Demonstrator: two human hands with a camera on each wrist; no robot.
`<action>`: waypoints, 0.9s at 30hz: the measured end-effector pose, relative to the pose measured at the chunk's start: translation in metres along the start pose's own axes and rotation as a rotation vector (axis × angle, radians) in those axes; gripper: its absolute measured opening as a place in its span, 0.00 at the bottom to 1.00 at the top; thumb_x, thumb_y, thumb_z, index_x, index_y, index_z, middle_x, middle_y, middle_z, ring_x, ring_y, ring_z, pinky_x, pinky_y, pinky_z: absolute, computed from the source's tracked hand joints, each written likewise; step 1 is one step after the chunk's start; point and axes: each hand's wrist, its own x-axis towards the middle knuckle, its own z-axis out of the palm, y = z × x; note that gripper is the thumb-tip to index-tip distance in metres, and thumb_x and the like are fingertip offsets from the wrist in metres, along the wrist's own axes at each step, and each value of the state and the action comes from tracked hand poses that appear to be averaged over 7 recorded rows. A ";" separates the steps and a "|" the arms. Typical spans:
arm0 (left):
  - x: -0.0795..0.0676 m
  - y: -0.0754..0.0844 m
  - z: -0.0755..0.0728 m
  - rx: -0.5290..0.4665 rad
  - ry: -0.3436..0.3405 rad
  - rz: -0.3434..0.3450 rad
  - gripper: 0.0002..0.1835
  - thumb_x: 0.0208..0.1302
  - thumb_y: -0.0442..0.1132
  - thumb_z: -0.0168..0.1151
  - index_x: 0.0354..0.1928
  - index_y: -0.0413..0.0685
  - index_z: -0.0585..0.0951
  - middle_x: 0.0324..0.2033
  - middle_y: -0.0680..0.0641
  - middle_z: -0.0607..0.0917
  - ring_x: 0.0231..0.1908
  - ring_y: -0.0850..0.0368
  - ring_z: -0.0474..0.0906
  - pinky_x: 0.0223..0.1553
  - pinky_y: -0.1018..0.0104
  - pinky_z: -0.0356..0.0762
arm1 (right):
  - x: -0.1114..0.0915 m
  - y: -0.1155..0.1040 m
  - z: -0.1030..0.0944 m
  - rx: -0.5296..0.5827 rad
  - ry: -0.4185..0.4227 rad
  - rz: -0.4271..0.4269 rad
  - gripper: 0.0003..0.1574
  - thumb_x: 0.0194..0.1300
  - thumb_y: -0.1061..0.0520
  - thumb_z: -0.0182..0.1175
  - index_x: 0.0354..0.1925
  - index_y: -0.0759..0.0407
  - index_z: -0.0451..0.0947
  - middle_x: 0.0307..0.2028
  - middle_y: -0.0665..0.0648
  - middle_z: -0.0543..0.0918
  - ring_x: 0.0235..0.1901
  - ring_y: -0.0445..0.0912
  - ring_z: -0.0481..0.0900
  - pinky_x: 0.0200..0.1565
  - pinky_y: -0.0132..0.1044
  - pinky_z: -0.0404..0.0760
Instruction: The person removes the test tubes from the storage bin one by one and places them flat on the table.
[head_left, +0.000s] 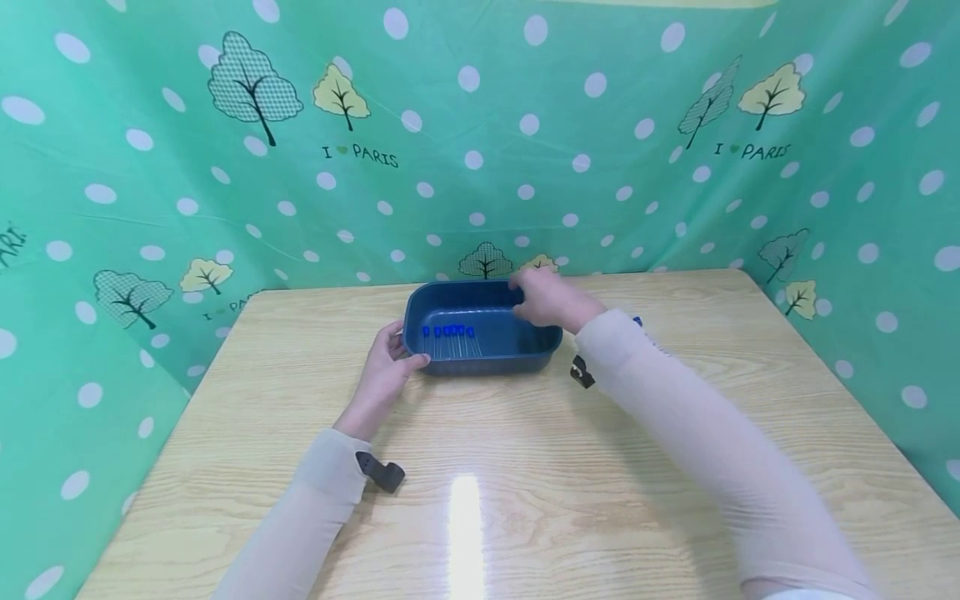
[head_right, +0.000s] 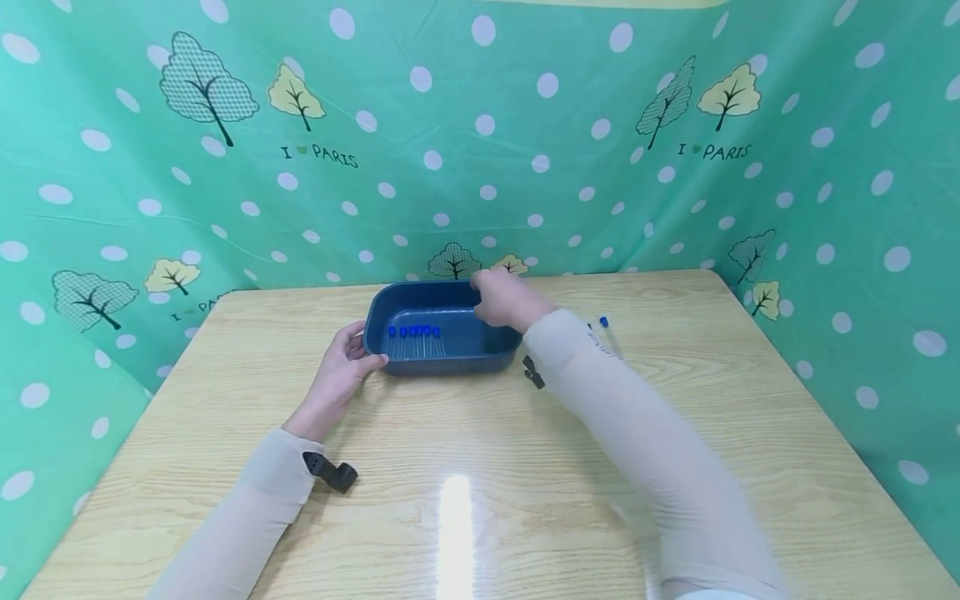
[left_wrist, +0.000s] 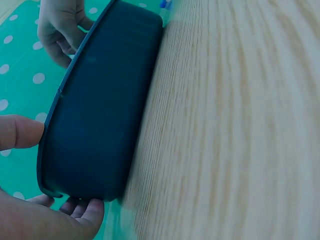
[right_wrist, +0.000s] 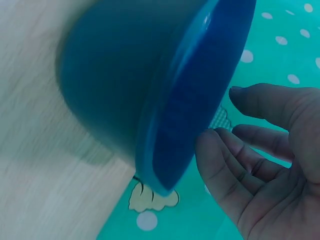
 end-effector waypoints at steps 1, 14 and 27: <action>0.000 0.000 0.000 0.000 0.000 0.000 0.43 0.56 0.32 0.64 0.72 0.47 0.54 0.68 0.38 0.62 0.68 0.45 0.57 0.67 0.51 0.59 | 0.000 -0.002 0.002 0.003 -0.007 -0.001 0.32 0.64 0.55 0.61 0.63 0.65 0.68 0.61 0.64 0.71 0.56 0.55 0.73 0.57 0.48 0.74; 0.000 -0.001 0.000 0.003 -0.002 0.000 0.43 0.57 0.32 0.64 0.72 0.47 0.54 0.68 0.39 0.63 0.68 0.45 0.58 0.67 0.51 0.58 | 0.007 -0.019 0.019 -0.052 -0.028 -0.021 0.31 0.65 0.54 0.60 0.63 0.61 0.69 0.61 0.61 0.73 0.58 0.54 0.72 0.58 0.47 0.74; -0.001 -0.001 0.001 -0.002 -0.007 -0.002 0.43 0.57 0.32 0.64 0.72 0.47 0.53 0.68 0.39 0.62 0.68 0.45 0.57 0.67 0.51 0.59 | 0.014 -0.030 0.036 0.002 -0.053 0.005 0.32 0.64 0.54 0.61 0.64 0.60 0.68 0.60 0.60 0.74 0.53 0.50 0.77 0.55 0.46 0.76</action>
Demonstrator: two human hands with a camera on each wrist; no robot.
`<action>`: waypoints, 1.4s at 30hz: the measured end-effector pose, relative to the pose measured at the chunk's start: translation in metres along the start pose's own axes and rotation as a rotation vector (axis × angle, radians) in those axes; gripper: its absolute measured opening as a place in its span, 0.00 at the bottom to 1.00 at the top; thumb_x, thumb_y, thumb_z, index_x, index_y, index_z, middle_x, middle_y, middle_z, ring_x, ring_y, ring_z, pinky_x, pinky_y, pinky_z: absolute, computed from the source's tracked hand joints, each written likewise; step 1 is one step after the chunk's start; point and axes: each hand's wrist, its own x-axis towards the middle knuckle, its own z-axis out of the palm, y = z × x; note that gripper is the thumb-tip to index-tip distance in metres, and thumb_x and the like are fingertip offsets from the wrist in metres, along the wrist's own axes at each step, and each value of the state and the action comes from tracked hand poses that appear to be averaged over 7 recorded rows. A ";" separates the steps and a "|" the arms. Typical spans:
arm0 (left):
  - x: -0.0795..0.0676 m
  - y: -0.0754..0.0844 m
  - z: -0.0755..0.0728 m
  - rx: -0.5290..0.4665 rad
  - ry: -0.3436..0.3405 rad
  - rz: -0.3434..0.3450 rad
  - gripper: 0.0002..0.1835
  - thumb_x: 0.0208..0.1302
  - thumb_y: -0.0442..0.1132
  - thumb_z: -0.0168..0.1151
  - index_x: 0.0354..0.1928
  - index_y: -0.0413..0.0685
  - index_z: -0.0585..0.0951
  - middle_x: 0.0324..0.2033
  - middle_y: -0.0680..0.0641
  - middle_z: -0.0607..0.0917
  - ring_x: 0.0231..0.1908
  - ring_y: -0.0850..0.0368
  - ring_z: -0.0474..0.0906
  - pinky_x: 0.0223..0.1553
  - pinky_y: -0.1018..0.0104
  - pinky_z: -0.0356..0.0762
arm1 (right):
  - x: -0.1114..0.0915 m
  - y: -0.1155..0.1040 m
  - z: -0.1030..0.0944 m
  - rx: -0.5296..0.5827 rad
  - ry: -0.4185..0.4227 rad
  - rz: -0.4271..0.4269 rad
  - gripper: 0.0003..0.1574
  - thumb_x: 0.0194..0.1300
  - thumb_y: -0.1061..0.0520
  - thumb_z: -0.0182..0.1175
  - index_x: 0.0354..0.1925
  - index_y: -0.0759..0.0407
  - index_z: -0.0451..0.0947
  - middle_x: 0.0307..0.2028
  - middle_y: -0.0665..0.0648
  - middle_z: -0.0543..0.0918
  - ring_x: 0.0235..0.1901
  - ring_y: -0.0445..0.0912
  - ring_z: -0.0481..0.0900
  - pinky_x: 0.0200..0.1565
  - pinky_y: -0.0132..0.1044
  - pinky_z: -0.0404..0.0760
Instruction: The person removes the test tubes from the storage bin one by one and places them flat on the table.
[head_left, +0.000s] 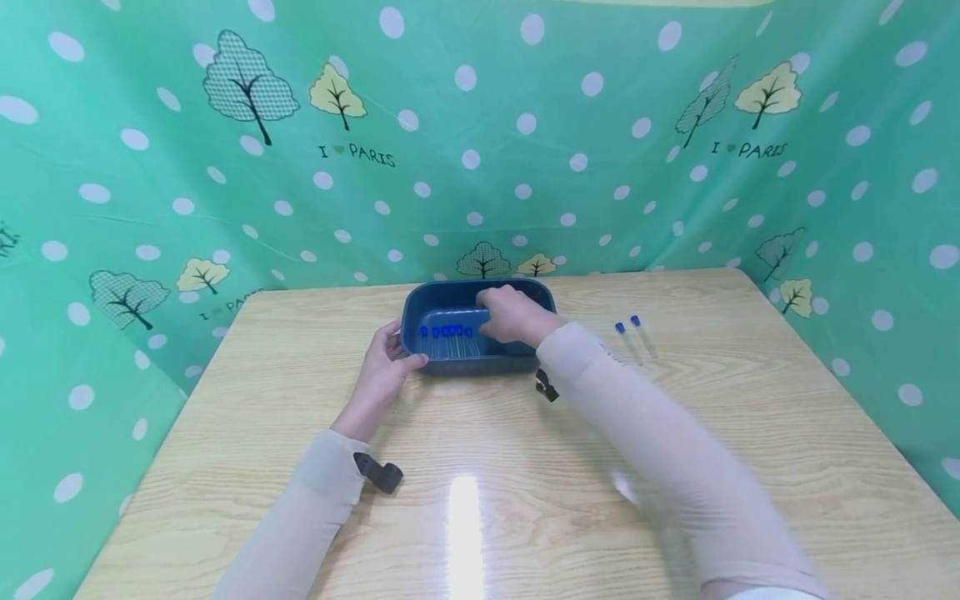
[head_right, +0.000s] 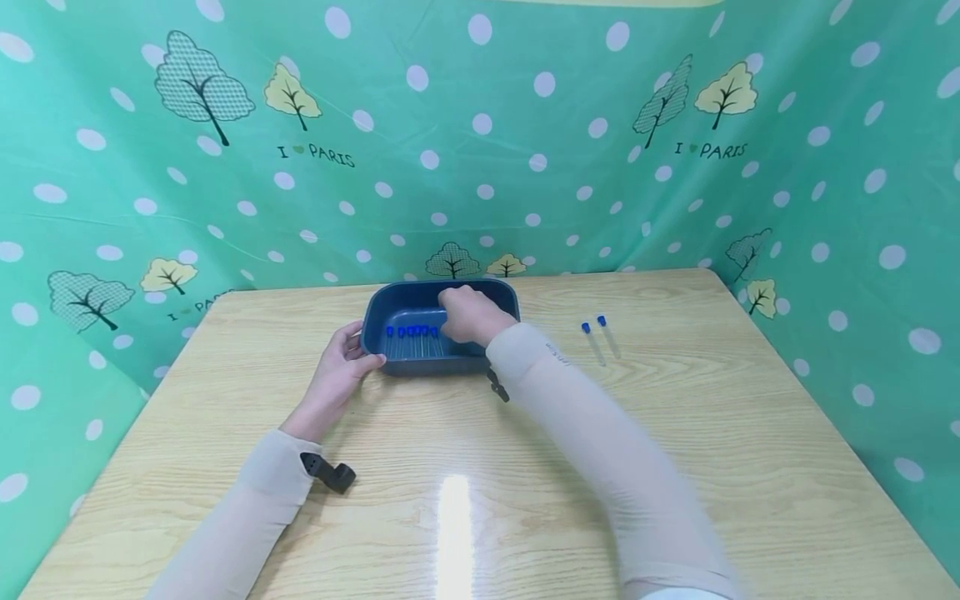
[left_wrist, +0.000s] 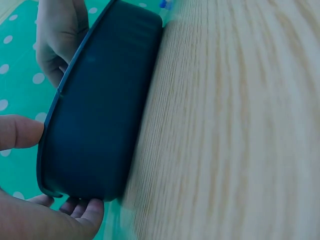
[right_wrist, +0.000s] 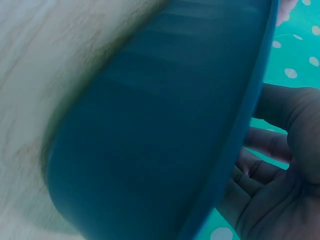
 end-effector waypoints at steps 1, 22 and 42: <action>0.000 0.000 0.000 0.001 -0.001 0.000 0.43 0.57 0.32 0.63 0.73 0.47 0.53 0.68 0.39 0.62 0.68 0.45 0.57 0.67 0.51 0.59 | 0.001 -0.001 0.001 0.004 -0.003 0.002 0.31 0.64 0.55 0.61 0.64 0.60 0.68 0.60 0.60 0.74 0.51 0.49 0.78 0.54 0.46 0.77; 0.000 0.000 -0.001 -0.013 -0.003 0.009 0.43 0.57 0.31 0.64 0.72 0.46 0.54 0.69 0.39 0.61 0.68 0.45 0.57 0.66 0.51 0.60 | 0.017 -0.010 0.024 -0.029 -0.008 0.020 0.31 0.63 0.54 0.61 0.64 0.59 0.69 0.58 0.57 0.76 0.51 0.48 0.77 0.55 0.46 0.77; -0.001 0.001 -0.001 0.001 0.002 0.012 0.44 0.57 0.32 0.64 0.73 0.46 0.53 0.68 0.38 0.62 0.68 0.45 0.58 0.66 0.51 0.60 | 0.022 -0.010 0.034 -0.038 -0.021 0.017 0.29 0.63 0.56 0.61 0.62 0.59 0.70 0.53 0.57 0.79 0.42 0.47 0.75 0.52 0.45 0.77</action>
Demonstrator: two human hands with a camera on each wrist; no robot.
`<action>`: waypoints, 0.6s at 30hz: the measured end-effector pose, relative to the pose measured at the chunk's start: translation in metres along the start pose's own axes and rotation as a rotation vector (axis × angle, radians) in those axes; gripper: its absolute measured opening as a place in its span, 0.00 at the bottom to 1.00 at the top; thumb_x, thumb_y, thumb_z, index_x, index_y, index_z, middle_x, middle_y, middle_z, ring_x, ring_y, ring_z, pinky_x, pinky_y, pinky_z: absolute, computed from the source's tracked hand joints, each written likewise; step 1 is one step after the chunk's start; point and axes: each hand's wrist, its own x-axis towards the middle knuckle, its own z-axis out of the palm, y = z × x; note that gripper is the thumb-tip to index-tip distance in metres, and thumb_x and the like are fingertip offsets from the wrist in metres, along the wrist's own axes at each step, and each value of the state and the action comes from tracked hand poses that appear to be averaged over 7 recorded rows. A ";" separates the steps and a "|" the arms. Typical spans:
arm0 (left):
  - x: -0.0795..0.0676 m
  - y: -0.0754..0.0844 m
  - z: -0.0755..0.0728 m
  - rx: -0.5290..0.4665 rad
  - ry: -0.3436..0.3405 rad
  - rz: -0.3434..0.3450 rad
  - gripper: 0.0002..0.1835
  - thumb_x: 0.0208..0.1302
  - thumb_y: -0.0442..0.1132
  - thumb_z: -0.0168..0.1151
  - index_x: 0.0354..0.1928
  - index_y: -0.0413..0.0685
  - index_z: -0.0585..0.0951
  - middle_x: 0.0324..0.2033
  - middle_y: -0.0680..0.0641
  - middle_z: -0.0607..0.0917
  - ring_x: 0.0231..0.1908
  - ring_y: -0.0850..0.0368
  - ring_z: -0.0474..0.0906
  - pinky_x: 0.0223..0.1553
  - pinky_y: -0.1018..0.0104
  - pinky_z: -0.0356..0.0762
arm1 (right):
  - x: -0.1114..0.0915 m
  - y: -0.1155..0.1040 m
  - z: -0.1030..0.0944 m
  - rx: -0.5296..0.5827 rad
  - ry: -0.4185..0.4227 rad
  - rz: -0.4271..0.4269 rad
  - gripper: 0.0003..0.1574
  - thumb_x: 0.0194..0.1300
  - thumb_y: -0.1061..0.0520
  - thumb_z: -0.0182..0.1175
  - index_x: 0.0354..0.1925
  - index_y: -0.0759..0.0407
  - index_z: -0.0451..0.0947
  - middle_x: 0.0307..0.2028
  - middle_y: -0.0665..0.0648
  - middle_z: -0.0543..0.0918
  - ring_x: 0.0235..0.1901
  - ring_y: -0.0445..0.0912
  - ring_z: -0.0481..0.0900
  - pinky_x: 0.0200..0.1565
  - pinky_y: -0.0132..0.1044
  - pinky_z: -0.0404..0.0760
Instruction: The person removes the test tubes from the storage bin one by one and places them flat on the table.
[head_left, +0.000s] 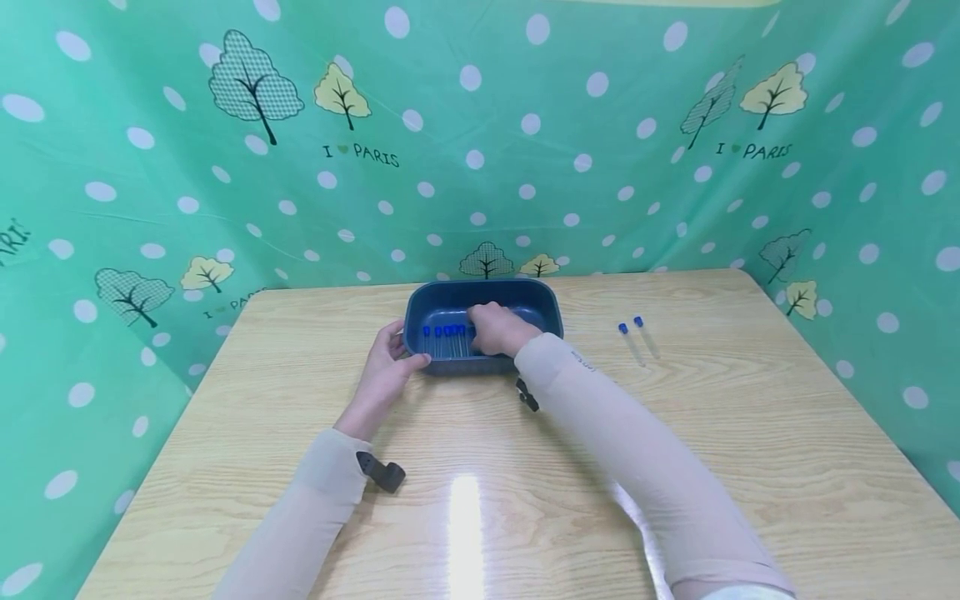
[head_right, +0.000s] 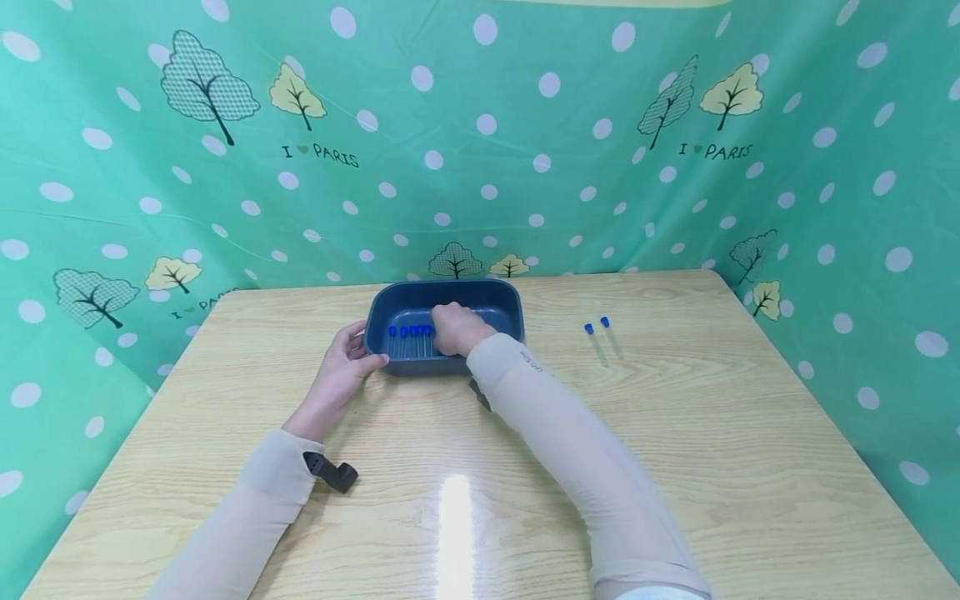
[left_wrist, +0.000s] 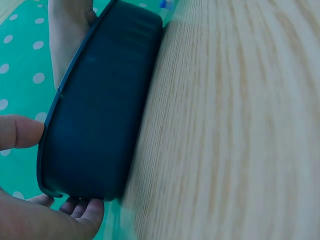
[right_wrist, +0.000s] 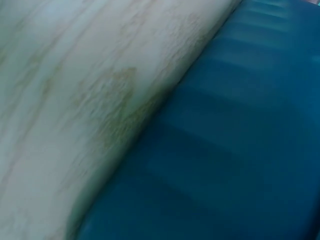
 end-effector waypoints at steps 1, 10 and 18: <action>0.000 0.000 0.000 0.001 -0.001 -0.001 0.44 0.57 0.32 0.64 0.73 0.46 0.53 0.68 0.38 0.62 0.68 0.45 0.58 0.66 0.51 0.60 | 0.000 0.001 0.000 -0.001 0.000 -0.002 0.29 0.63 0.56 0.61 0.62 0.59 0.70 0.53 0.57 0.79 0.42 0.47 0.75 0.52 0.44 0.78; 0.002 -0.002 0.000 0.000 0.000 0.000 0.43 0.57 0.32 0.64 0.72 0.46 0.54 0.68 0.39 0.63 0.68 0.45 0.58 0.66 0.51 0.61 | -0.001 0.002 0.000 0.003 -0.012 -0.008 0.29 0.63 0.58 0.61 0.62 0.58 0.70 0.55 0.57 0.78 0.42 0.46 0.75 0.51 0.44 0.78; 0.002 -0.002 0.000 0.002 -0.003 -0.008 0.43 0.57 0.32 0.64 0.72 0.47 0.54 0.68 0.39 0.63 0.68 0.45 0.58 0.66 0.50 0.61 | 0.001 0.005 0.001 -0.013 -0.018 -0.026 0.27 0.62 0.61 0.58 0.61 0.58 0.71 0.51 0.56 0.79 0.42 0.47 0.74 0.50 0.43 0.77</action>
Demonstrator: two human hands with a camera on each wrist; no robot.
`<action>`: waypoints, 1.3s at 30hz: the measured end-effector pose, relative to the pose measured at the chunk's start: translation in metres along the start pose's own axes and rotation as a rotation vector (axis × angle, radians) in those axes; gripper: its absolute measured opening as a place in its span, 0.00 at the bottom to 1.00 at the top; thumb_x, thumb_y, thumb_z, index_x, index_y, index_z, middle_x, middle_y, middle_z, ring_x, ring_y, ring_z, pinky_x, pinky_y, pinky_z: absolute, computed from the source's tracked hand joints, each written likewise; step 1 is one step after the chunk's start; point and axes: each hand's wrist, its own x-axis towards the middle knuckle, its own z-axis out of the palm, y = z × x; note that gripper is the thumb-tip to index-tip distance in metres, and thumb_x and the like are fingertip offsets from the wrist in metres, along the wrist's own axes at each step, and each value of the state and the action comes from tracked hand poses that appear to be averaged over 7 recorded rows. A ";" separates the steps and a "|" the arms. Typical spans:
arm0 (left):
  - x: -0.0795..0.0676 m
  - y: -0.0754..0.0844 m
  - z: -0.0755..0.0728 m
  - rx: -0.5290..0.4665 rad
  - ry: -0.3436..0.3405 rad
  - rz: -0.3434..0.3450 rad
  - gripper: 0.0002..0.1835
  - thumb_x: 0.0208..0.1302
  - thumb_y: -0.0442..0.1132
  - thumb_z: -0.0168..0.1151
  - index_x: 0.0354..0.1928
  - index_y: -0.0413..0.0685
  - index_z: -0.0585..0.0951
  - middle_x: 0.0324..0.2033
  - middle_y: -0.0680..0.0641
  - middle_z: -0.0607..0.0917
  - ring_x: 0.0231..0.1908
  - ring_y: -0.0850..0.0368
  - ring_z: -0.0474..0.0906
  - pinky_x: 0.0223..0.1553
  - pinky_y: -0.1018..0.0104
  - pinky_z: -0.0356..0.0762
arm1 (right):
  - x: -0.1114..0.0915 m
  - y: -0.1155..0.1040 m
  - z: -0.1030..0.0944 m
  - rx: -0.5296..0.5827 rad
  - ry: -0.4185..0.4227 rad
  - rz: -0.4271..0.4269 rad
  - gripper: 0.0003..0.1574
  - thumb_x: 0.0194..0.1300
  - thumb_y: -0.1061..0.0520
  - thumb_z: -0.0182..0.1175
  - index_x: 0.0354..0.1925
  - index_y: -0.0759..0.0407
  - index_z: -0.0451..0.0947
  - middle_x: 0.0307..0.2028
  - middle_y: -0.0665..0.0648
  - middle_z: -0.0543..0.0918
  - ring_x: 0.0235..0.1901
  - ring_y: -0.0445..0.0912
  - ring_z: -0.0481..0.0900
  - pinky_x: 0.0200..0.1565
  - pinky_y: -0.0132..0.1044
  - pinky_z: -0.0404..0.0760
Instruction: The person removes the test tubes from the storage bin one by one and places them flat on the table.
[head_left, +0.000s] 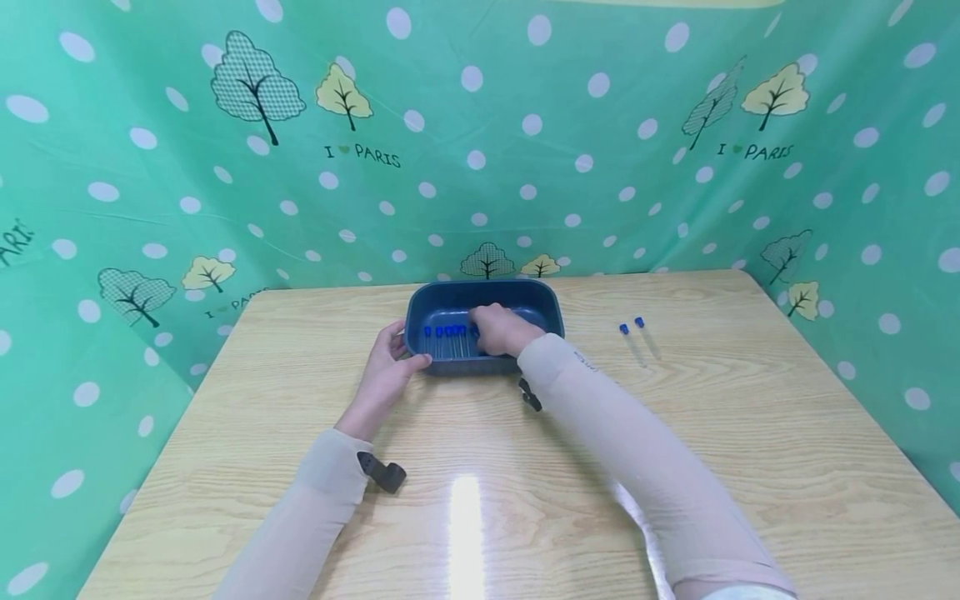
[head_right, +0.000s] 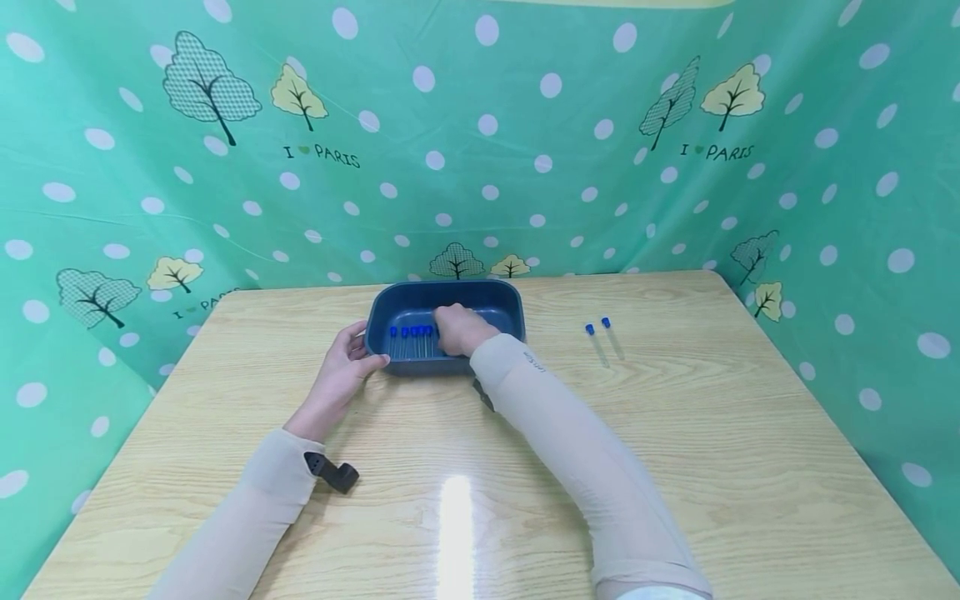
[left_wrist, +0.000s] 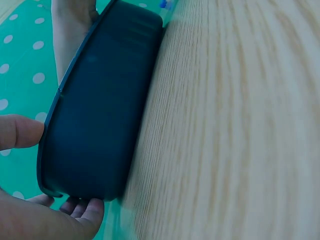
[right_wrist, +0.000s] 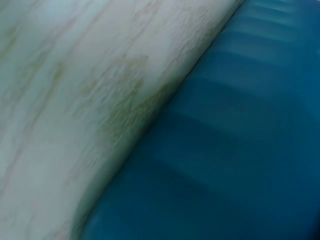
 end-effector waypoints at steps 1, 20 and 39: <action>0.000 0.000 0.000 0.002 0.000 0.000 0.43 0.57 0.32 0.64 0.73 0.47 0.53 0.68 0.39 0.63 0.68 0.45 0.58 0.66 0.50 0.61 | 0.000 0.000 0.000 -0.002 -0.001 -0.003 0.27 0.62 0.61 0.58 0.61 0.58 0.72 0.51 0.56 0.79 0.42 0.47 0.75 0.50 0.43 0.77; 0.000 0.000 0.001 0.011 0.003 -0.004 0.44 0.57 0.32 0.64 0.73 0.48 0.53 0.68 0.40 0.62 0.68 0.46 0.58 0.66 0.50 0.61 | 0.001 0.003 0.001 -0.039 -0.013 -0.026 0.26 0.63 0.61 0.58 0.60 0.54 0.73 0.58 0.56 0.77 0.51 0.46 0.75 0.59 0.48 0.73; -0.001 0.000 0.001 0.017 0.003 -0.001 0.44 0.57 0.33 0.65 0.73 0.48 0.53 0.68 0.40 0.62 0.68 0.46 0.58 0.66 0.50 0.61 | -0.004 0.001 -0.004 -0.034 -0.022 -0.024 0.27 0.64 0.62 0.57 0.62 0.52 0.73 0.59 0.55 0.76 0.47 0.46 0.74 0.59 0.48 0.72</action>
